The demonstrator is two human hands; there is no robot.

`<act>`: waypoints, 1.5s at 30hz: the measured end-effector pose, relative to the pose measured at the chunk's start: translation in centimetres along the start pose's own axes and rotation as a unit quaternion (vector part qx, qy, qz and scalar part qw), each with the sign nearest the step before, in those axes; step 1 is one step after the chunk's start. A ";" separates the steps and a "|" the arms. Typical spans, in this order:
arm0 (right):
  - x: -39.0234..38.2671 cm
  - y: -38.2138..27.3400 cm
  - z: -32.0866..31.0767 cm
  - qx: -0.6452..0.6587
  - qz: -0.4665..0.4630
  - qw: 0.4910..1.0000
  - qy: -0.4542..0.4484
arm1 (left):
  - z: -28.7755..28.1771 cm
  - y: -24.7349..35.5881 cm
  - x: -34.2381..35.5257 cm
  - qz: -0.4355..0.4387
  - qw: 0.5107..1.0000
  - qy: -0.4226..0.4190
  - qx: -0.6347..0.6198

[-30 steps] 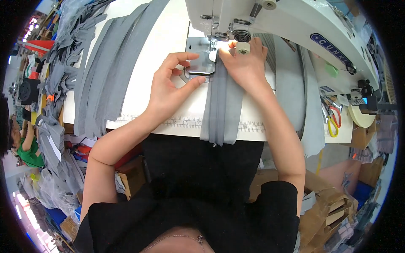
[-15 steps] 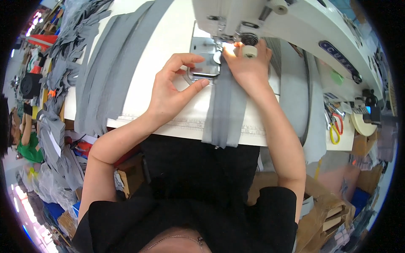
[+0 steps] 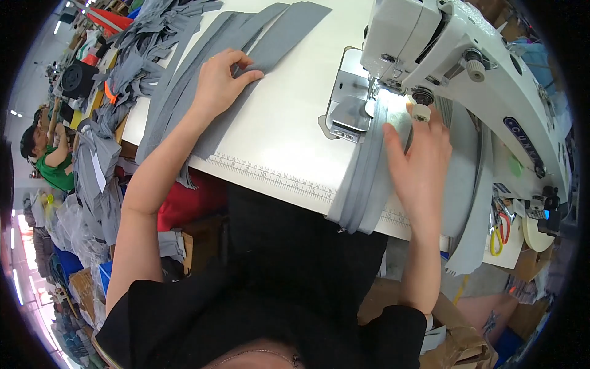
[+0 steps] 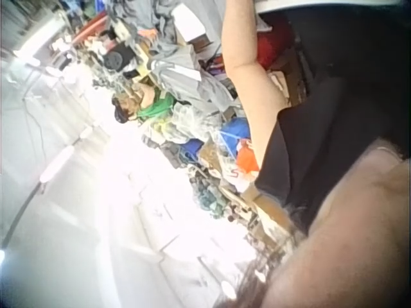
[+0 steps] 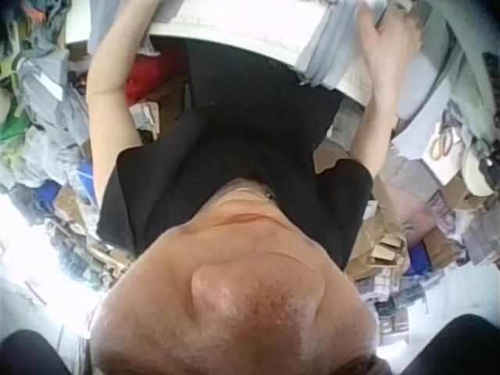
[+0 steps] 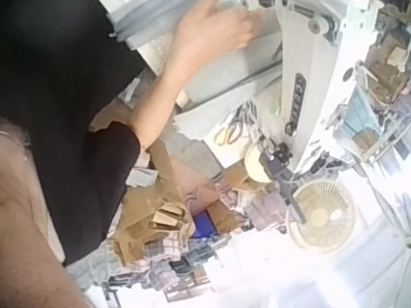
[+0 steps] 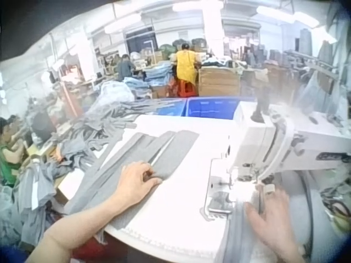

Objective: Sewing long grey fabric or zipper strips using an industrial sewing machine.

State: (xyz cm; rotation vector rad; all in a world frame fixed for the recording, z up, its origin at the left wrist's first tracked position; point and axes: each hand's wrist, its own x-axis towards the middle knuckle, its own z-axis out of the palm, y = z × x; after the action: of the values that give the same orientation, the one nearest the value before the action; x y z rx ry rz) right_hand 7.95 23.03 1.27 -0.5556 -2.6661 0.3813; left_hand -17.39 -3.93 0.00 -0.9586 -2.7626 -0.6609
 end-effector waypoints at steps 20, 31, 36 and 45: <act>-6.0 -10.7 2.8 0.215 -0.131 0.968 -0.004 | 0.7 0.7 -1.5 0.066 0.997 0.030 -0.032; -5.4 -11.8 5.1 0.366 -0.069 0.928 -0.009 | 0.3 2.7 -3.0 0.031 0.978 -0.027 -0.206; -3.9 -11.9 5.7 0.603 0.140 0.784 -0.052 | -0.3 8.2 -5.5 -0.137 0.834 -0.226 -0.484; -11.1 -6.8 -3.3 0.520 0.144 0.776 -0.328 | 1.4 9.0 -1.9 -0.193 0.705 -0.183 -0.658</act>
State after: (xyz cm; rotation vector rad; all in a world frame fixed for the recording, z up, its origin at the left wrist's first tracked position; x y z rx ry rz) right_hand 16.46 12.83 2.95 -0.4788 -2.3223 2.2892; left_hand -10.38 1.93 1.50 -0.5668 -2.4253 -3.0013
